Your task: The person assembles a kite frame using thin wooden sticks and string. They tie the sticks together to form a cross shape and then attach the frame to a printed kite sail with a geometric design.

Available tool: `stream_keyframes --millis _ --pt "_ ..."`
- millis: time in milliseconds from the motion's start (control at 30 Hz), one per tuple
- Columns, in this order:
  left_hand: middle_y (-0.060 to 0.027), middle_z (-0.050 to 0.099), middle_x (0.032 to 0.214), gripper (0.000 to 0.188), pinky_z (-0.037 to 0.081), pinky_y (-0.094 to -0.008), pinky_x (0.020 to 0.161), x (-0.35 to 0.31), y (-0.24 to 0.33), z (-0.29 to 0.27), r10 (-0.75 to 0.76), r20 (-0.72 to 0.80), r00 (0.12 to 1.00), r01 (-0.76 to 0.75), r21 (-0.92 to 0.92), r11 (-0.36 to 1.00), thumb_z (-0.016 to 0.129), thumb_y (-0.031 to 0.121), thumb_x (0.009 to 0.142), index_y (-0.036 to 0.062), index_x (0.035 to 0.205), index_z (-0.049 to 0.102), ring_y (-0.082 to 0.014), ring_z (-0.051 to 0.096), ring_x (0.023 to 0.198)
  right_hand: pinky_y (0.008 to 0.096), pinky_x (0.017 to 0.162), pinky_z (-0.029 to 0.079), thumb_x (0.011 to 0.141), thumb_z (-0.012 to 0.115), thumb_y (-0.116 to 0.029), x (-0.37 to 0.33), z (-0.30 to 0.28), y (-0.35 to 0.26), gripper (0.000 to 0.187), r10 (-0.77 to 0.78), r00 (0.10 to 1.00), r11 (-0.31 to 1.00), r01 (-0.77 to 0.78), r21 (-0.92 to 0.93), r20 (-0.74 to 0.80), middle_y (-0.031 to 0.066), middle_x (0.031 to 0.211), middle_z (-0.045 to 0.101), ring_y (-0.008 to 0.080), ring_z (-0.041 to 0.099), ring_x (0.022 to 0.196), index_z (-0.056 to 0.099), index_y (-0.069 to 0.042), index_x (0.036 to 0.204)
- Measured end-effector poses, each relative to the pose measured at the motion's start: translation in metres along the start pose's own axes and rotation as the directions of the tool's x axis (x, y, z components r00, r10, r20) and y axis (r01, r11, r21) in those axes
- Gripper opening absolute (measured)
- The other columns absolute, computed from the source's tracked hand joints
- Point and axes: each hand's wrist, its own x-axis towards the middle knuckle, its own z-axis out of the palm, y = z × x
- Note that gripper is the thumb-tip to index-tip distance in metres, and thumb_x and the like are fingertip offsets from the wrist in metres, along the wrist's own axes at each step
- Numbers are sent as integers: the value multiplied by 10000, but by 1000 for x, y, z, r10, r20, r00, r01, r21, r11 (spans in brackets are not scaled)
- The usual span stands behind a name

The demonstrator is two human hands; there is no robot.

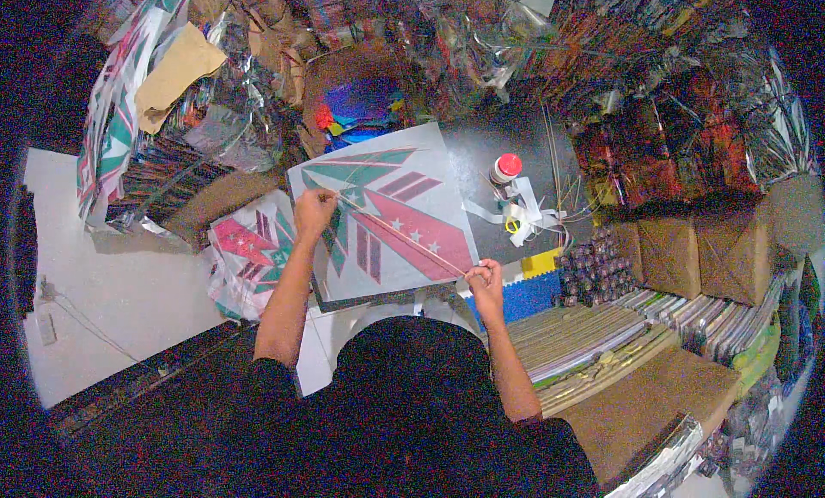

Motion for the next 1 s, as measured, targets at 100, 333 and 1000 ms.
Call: stream_keyframes --millis 100,333,1000 --pt "-133 746 909 193 564 -433 793 0 6 -2 8 4 1000 -8 -17 1000 696 247 826 156 968 790 -330 715 860 199 536 361 891 643 -28 1 2 -3 371 -26 999 1000 27 15 -24 -9 875 648 31 476 643 427 -111 1181" --pt "-177 727 882 189 552 -467 765 5 1 7 88 -46 995 -87 6 996 675 234 845 92 920 775 -379 697 839 193 589 380 885 621 -7 7 5 0 368 -97 995 993 96 -71 -19 2 893 625 46 509 722 424 -108 1179" --pt "-173 728 907 142 562 -467 767 6 -3 20 64 -68 996 -58 81 995 696 201 852 143 955 773 -384 698 863 223 732 426 852 559 51 14 11 -8 397 -146 989 984 144 -103 -14 30 895 616 92 545 828 402 -88 1189"
